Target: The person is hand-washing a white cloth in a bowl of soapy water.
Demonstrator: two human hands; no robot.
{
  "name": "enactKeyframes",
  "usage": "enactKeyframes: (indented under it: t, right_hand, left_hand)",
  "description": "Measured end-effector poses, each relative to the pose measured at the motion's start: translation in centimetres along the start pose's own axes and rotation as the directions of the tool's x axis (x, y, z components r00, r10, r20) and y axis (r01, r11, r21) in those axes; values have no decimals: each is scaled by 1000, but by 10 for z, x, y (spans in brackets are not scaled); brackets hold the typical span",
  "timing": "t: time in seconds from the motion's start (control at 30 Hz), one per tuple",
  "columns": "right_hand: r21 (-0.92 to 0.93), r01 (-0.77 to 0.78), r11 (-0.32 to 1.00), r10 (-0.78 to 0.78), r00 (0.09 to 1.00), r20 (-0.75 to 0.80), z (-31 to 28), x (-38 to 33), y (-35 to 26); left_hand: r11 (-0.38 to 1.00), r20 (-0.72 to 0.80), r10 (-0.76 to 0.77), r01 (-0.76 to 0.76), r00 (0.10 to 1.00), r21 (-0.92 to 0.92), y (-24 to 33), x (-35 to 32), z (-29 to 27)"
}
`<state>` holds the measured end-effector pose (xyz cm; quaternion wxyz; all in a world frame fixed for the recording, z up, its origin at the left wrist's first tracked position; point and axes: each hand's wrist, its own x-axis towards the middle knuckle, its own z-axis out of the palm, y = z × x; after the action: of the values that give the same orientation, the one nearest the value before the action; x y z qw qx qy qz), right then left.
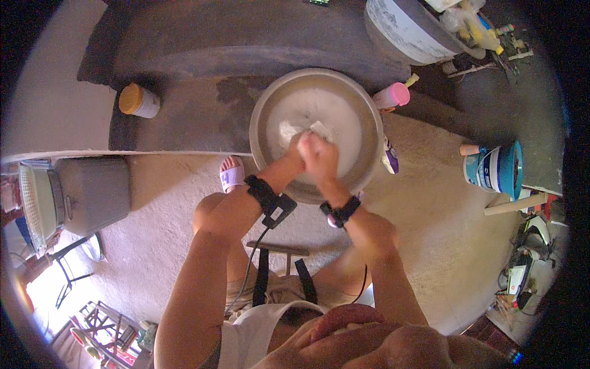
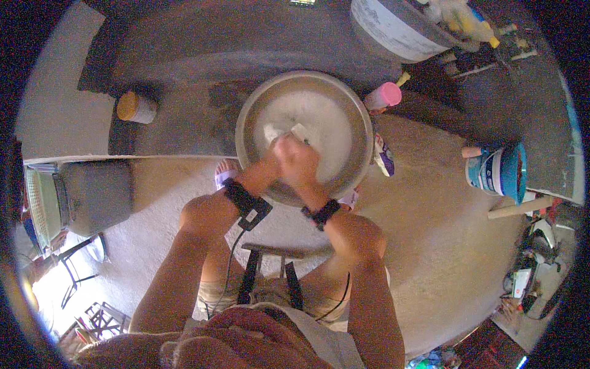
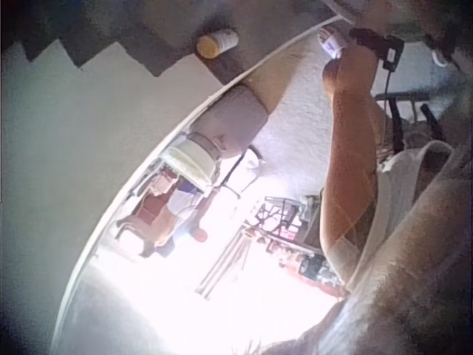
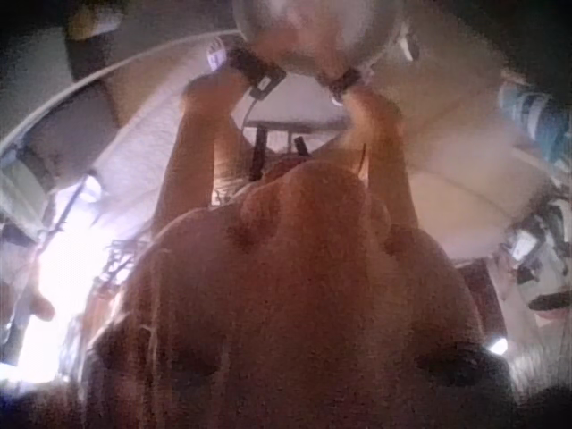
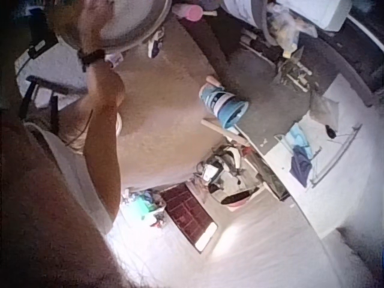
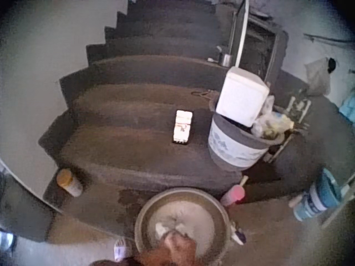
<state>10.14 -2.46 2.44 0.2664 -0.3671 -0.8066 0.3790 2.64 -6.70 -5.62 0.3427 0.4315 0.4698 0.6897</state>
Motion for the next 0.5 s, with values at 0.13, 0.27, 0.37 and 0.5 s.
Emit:
enactKeyframes:
  t: [0.13,0.27,0.37,0.5]
  right_hand:
    - [-11,-17,1000,16,999,-52,-8,13,12]
    - [-222,-138,965,125,990,-70,-18,27,38]
    - [-195,14,981,-34,994,-101,7,9,12]
    - [-196,11,981,-7,1000,26,-29,14,21]
  left_hand:
    - [738,112,-476,328,872,590,32,18,10]
    - [299,37,-438,106,898,948,48,36,28]
    - [442,116,-199,-17,973,897,23,21,-12]
    - [791,-1,33,-25,999,611,34,21,24]
